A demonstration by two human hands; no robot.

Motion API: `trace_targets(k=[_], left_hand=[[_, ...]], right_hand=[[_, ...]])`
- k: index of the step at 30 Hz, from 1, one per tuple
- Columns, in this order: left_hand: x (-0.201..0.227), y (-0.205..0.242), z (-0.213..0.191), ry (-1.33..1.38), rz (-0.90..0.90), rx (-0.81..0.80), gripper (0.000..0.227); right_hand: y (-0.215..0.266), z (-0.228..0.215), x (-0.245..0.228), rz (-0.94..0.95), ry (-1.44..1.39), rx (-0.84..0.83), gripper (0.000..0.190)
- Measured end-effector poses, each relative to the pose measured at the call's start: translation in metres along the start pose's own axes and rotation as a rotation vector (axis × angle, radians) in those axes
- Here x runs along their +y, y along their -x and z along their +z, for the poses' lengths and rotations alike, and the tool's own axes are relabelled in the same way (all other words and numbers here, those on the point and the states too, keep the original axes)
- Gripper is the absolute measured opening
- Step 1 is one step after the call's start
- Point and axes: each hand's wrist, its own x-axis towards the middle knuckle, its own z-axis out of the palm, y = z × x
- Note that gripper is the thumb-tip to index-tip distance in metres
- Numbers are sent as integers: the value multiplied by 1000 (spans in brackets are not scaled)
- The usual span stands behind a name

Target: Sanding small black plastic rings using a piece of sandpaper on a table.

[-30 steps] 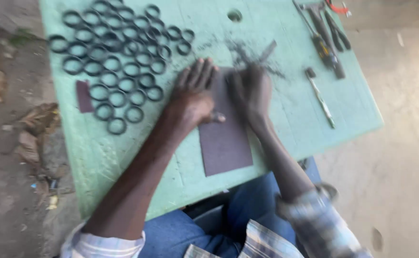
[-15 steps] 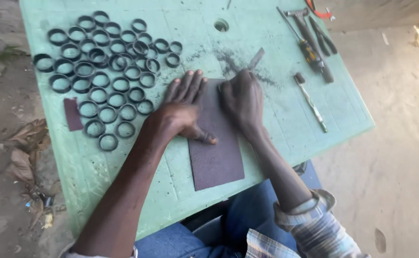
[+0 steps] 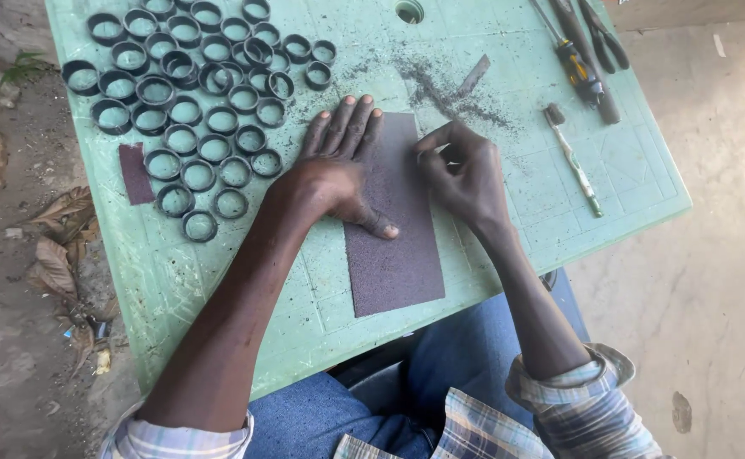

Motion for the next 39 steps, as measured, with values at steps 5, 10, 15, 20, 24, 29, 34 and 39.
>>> trace_targets(k=[5,10,15,20,24,29,34,39], left_hand=[[-4,-7,5,30,6,11,167],[2,-7,8,6,-23,28,166],[5,-6,4,-40,-58,-2,165],[7,-1,4,-39,-49,13,166],[2,-4,2,-44,-56,48,170],[9,-2,5,-39,-25,34,170],[-2,-3,-1,-57,-65,4,170],[7,-3,3,-51,-53,-9,172]], right_hand=[[0,-6,9,310,-400,27,8],[-4,-14,-7,265,-511,-118,21],[-21,4,-9,312,-215,-89,14],[-21,9,0,315,-193,43,16],[-14,12,8,231,-190,-35,22],[-20,14,13,288,-150,173,21],[-35,7,7,273,-232,-125,16],[-38,13,16,216,-128,130,14]])
